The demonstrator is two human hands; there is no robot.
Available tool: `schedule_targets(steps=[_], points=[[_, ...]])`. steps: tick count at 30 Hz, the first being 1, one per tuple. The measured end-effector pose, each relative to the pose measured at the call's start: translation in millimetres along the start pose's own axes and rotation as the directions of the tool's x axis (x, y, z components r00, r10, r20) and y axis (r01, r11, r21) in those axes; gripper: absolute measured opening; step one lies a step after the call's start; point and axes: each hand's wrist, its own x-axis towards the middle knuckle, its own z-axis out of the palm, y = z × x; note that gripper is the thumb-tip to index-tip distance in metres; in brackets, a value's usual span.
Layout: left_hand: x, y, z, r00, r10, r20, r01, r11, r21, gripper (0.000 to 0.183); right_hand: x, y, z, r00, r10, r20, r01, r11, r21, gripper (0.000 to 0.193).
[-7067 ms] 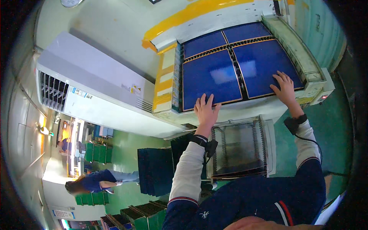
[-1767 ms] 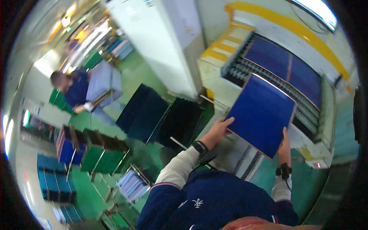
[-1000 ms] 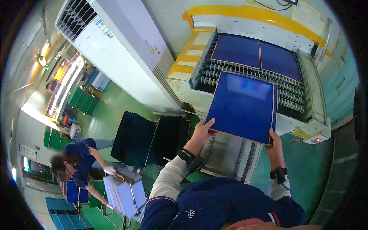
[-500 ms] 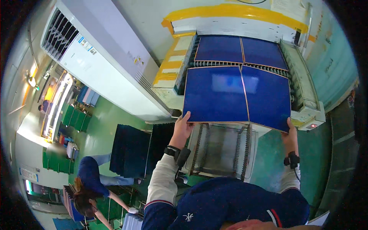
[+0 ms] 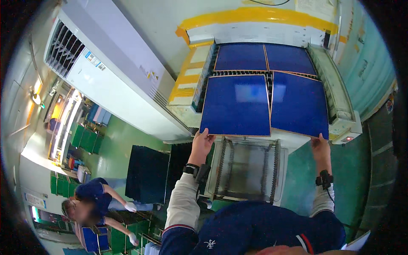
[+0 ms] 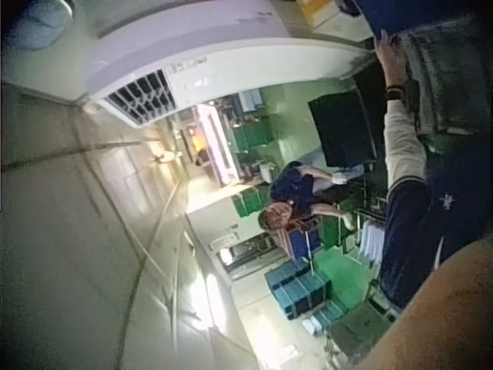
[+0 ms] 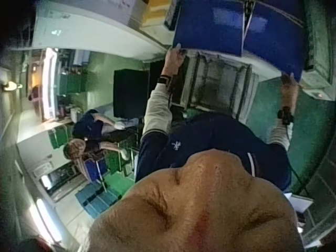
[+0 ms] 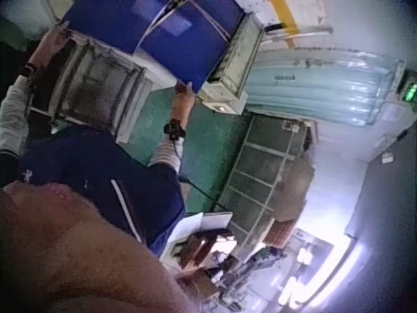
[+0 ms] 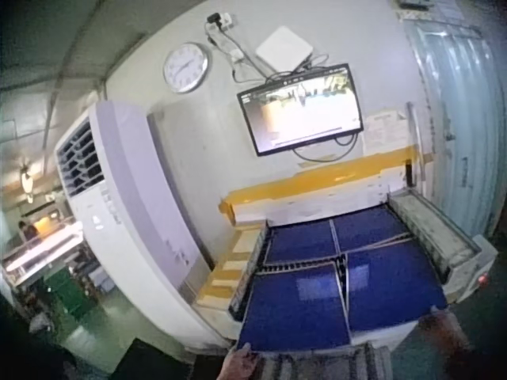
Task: Loading green and blue circuit boards from a rack onto a processing machine's roller conveyor.
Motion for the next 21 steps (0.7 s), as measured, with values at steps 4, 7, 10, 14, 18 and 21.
schedule_targets(steps=[4, 7, 10, 14, 18, 21], points=[[12, -1, 11, 1.000, -0.007, 0.007, 0.007, 1.000, 0.015, 0.012, 18, -13, -33, 0.998, 0.060, 0.026, -0.059, 0.998, -0.011, 0.013], [19, -1, 20, 1.000, -0.017, -0.006, 0.017, 0.999, 0.033, 0.011, 28, -14, -45, 0.997, 0.059, 0.054, -0.059, 0.998, 0.013, 0.013], [27, 5, 13, 0.999, 0.013, 0.033, -0.014, 0.999, 0.034, 0.011, 34, -7, -27, 0.996, 0.083, 0.031, -0.084, 0.996, 0.033, 0.013], [37, 7, 0, 0.973, 0.101, 0.209, -0.149, 0.961, 0.232, 0.014, 57, -2, -52, 0.970, -0.133, 0.202, 0.195, 0.924, -0.329, 0.015], [42, 1, 22, 0.980, 0.038, 0.197, -0.063, 0.991, 0.122, 0.026, 63, -12, -54, 0.991, 0.048, 0.125, -0.030, 0.990, -0.140, 0.023], [97, -16, -40, 0.751, 0.451, 0.483, -0.653, 0.395, 0.647, 0.019, 115, -19, -82, 0.917, 0.269, 0.294, -0.200, 0.949, -0.243, 0.035]])
